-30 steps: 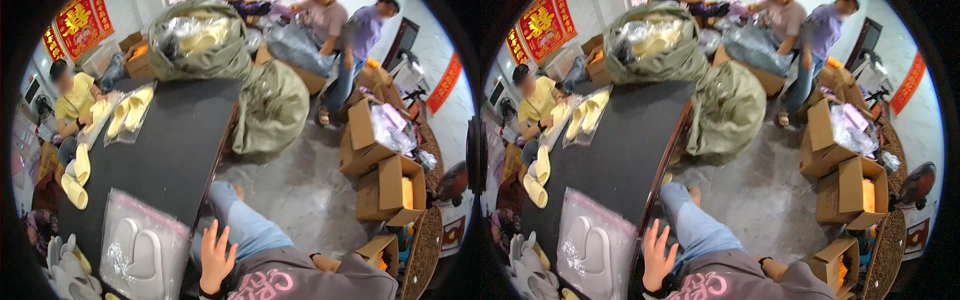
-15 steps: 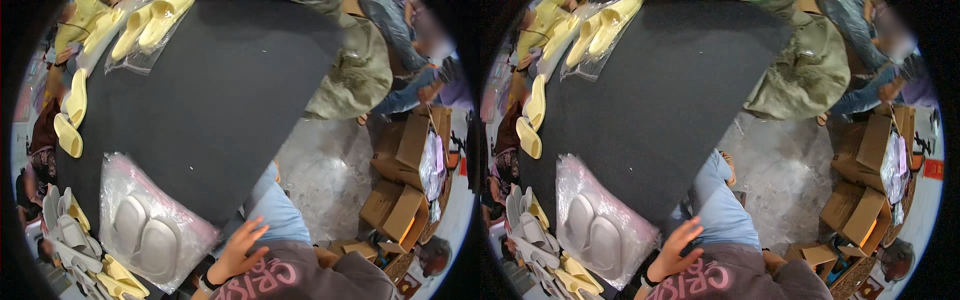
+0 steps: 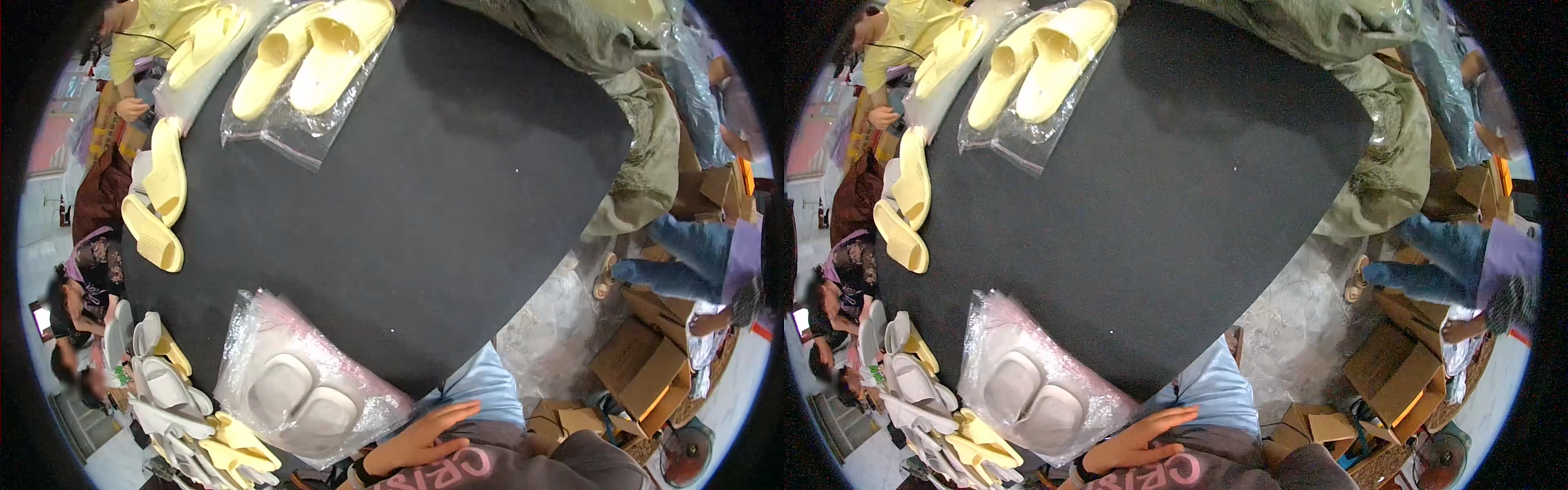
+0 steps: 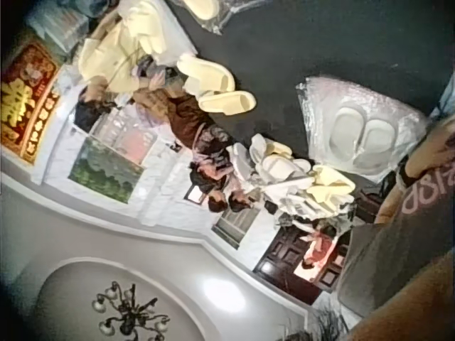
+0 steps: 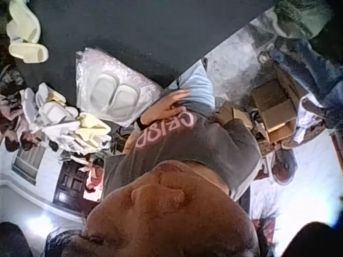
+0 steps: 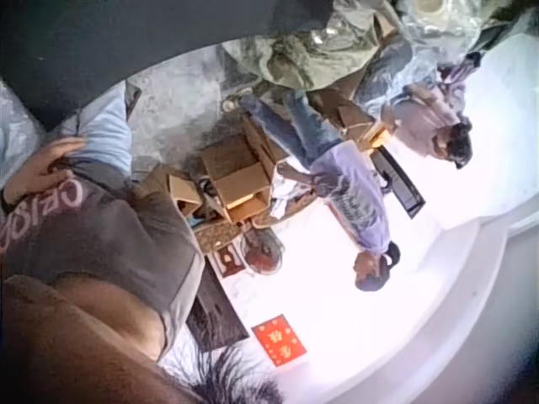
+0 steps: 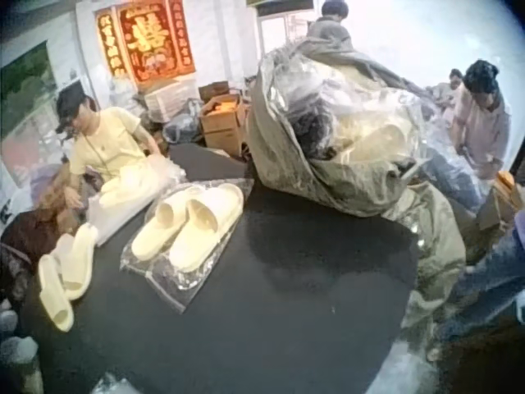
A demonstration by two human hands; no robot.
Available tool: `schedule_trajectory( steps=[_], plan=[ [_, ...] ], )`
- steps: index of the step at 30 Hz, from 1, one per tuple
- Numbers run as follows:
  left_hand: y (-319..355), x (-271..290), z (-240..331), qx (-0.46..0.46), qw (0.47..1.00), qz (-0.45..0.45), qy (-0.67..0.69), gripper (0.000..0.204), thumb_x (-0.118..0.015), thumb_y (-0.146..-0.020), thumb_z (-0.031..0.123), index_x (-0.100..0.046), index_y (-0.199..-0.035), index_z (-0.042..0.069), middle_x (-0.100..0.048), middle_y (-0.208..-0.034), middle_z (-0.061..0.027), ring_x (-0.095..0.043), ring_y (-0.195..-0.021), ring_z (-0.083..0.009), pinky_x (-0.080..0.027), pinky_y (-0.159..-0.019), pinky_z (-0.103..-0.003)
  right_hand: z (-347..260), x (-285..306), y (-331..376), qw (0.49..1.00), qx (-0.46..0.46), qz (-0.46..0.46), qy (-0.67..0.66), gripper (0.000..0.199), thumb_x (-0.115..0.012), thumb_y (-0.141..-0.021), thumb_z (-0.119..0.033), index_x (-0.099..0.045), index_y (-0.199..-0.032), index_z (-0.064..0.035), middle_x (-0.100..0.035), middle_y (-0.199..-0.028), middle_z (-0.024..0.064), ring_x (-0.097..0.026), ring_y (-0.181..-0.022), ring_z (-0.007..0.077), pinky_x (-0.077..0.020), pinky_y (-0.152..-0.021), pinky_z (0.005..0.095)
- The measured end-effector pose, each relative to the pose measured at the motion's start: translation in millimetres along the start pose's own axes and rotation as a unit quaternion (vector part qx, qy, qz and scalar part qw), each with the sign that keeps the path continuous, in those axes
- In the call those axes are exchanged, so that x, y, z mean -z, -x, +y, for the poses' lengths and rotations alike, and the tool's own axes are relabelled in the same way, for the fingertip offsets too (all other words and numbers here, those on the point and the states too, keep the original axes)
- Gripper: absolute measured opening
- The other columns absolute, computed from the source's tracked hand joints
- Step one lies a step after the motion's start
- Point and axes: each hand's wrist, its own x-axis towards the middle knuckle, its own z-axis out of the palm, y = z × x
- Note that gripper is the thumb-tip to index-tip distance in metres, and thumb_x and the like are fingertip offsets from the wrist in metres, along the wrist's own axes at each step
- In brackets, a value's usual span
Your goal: The person places pairs of slippers into clear plastic bags on a table. They handle black, white, and yellow slippers, placing them into bags and stacking the packaged items. The person also retrieves more slippers from a large sack to continue the process.
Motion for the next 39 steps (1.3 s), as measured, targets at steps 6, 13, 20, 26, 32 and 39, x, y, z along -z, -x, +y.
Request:
schedule_trajectory(
  steps=[6, 13, 20, 26, 32, 39],
  plan=[
    [10.1, -5.0, 72.4, -0.003, 1.0, 0.021, 0.001, 0.058, -0.061, -0.096, 0.02, -0.04, -0.147, 0.001, -0.041, -0.152, -0.0161, -0.036, -0.142, -0.0279, -0.027, -0.116, -0.04, -44.0, 12.4, 39.9, 0.999, 0.026, -0.007, 0.02, 0.049, -0.052, -0.095, -0.041, -0.057, -0.133, -0.0098, -0.069, -0.115, 0.0133, -0.067, -0.091, 0.0278, -0.0533, -0.076, 0.0429],
    [18.7, -28.5, 176.2, -0.061, 0.991, 0.104, -0.05, 0.05, -0.06, -0.096, 0.017, -0.047, -0.143, 0.004, -0.048, -0.147, -0.0125, -0.042, -0.138, -0.0255, -0.03, -0.115, -0.038, -98.8, 46.8, 62.7, 0.994, 0.061, -0.054, 0.072, 0.049, -0.051, -0.096, -0.041, -0.057, -0.134, -0.0098, -0.069, -0.115, 0.0139, -0.067, -0.09, 0.0285, -0.0538, -0.074, 0.0428],
    [0.0, -20.6, 217.0, -0.126, 0.957, 0.26, -0.02, 0.04, -0.06, -0.097, 0.011, -0.054, -0.135, 0.001, -0.054, -0.141, -0.0117, -0.05, -0.131, -0.0235, -0.037, -0.11, -0.036, -230.3, 151.9, 24.2, 0.953, 0.185, -0.08, 0.227, 0.05, -0.051, -0.097, -0.042, -0.056, -0.134, -0.0098, -0.069, -0.114, 0.0145, -0.067, -0.088, 0.0291, -0.0544, -0.073, 0.0427],
    [3.7, -16.9, 253.8, -0.162, 0.913, 0.373, -0.023, 0.041, -0.057, -0.096, 0.004, -0.051, -0.136, -0.001, -0.053, -0.14, -0.0129, -0.052, -0.13, -0.0234, -0.038, -0.109, -0.035, -479.7, 195.6, 195.0, 0.794, 0.499, 0.193, 0.289, 0.062, -0.062, -0.091, -0.037, -0.05, -0.138, 0.0016, -0.051, -0.141, 0.0246, -0.047, -0.132, 0.0378, -0.0386, -0.109, 0.0422],
    [26.2, 7.7, 239.3, -0.153, 0.866, 0.476, 0.002, 0.038, -0.055, -0.097, 0.004, -0.052, -0.134, -0.003, -0.056, -0.137, -0.014, -0.056, -0.123, -0.0232, -0.041, -0.108, -0.035, -651.8, 235.1, 298.9, 0.598, 0.718, 0.337, 0.117, 0.106, -0.079, -0.081, -0.042, -0.014, -0.155, -0.0013, -0.025, -0.154, 0.0276, -0.029, -0.142, 0.0395, -0.0324, -0.113, 0.0454],
    [44.6, 67.2, 205.2, -0.13, 0.835, 0.531, 0.062, 0.043, -0.058, -0.096, 0.004, -0.05, -0.138, 0.0, -0.054, -0.138, -0.0107, -0.058, -0.119, -0.0204, -0.044, -0.1, -0.032, -791.5, 220.9, 331.4, 0.57, 0.666, 0.431, 0.215, 0.128, -0.079, -0.066, -0.065, -0.012, -0.156, -0.0038, -0.017, -0.155, 0.035, -0.02, -0.145, 0.0464, -0.0259, -0.116, 0.0492]
  ],
)
